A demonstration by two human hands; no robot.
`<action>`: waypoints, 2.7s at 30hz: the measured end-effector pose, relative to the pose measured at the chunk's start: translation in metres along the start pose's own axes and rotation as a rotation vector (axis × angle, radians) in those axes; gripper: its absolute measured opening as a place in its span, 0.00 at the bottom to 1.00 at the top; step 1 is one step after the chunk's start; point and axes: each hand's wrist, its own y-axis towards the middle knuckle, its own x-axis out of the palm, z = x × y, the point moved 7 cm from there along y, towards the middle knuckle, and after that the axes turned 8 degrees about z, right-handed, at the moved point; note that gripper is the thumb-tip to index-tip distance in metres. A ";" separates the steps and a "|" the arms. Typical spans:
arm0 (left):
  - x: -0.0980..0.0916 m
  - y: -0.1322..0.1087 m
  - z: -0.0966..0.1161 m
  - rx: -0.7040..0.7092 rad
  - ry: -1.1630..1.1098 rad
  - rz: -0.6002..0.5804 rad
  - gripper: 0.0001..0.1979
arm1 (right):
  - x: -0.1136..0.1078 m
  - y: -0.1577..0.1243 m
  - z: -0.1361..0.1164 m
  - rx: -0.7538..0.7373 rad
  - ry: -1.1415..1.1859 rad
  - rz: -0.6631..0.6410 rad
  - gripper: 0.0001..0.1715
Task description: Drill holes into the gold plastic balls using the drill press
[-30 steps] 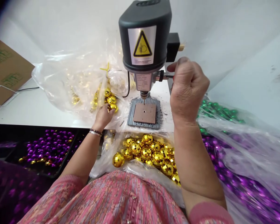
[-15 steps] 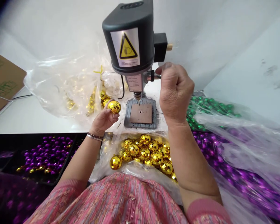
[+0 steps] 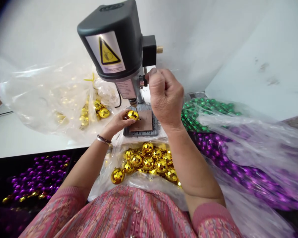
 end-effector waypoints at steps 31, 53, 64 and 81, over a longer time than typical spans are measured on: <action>0.035 0.010 0.008 0.027 0.051 -0.122 0.39 | -0.010 -0.026 0.011 -0.010 0.001 0.001 0.14; 0.030 -0.005 0.017 0.065 0.078 -0.072 0.34 | 0.000 0.003 0.009 0.120 0.143 0.102 0.22; -0.028 -0.054 0.003 0.071 -0.002 -0.153 0.23 | 0.002 0.009 0.008 0.222 0.180 0.124 0.20; -0.087 0.017 -0.069 -0.086 0.125 0.410 0.17 | 0.000 0.004 0.009 0.087 0.152 0.068 0.24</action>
